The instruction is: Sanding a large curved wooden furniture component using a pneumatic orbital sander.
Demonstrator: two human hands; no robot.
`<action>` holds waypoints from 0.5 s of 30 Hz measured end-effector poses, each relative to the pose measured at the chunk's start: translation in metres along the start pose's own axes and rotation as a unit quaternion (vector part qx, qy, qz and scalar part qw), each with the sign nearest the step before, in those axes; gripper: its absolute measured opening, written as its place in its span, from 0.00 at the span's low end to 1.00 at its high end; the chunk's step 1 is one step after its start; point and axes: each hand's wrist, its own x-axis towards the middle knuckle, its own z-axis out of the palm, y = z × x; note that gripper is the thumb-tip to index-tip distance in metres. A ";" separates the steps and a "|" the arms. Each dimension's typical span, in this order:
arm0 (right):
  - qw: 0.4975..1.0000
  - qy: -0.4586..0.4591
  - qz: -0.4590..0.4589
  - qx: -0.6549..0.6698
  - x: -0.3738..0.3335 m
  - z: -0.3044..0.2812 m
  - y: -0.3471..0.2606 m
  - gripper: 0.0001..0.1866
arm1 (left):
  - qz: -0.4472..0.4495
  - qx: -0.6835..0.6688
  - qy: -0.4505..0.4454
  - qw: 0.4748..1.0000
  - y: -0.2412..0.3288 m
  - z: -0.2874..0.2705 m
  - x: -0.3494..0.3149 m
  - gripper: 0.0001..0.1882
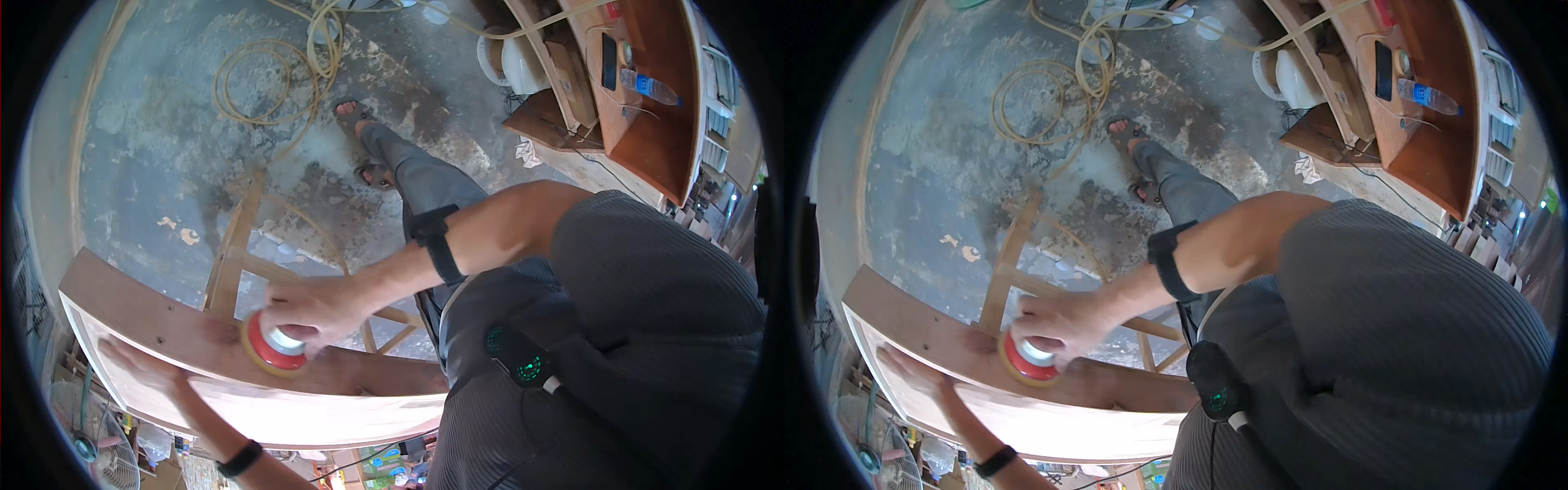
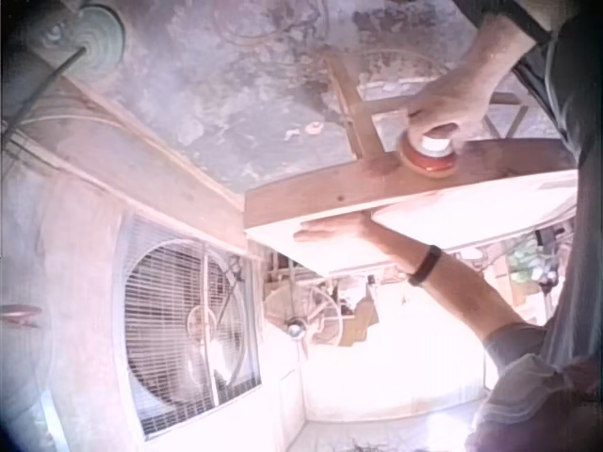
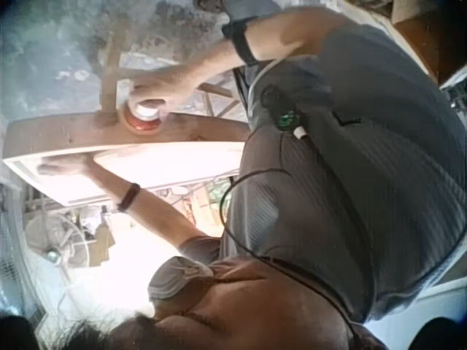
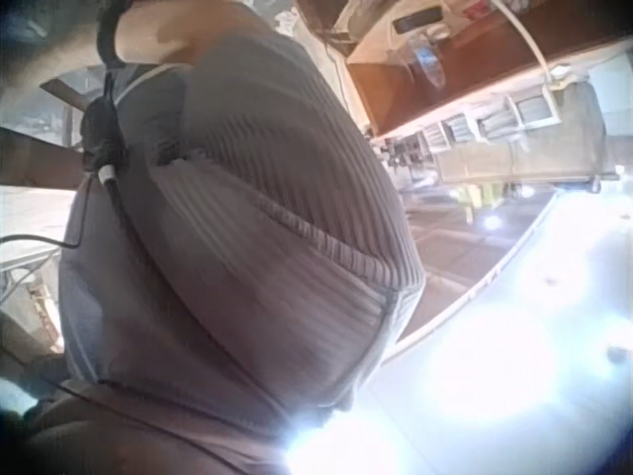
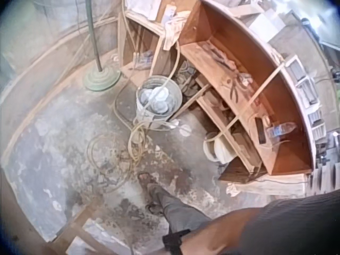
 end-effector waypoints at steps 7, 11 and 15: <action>1.000 0.002 -0.019 -0.024 0.125 -0.046 0.036 0.37 | 0.084 -0.020 -0.037 0.996 0.052 0.002 -0.049 0.42; 0.996 0.006 -0.073 -0.043 0.092 -0.031 0.039 0.38 | 0.075 -0.084 -0.031 0.993 0.042 0.007 -0.051 0.42; 0.997 0.010 -0.075 -0.014 0.005 -0.004 0.026 0.36 | 0.074 -0.023 -0.013 0.997 0.015 0.000 -0.057 0.39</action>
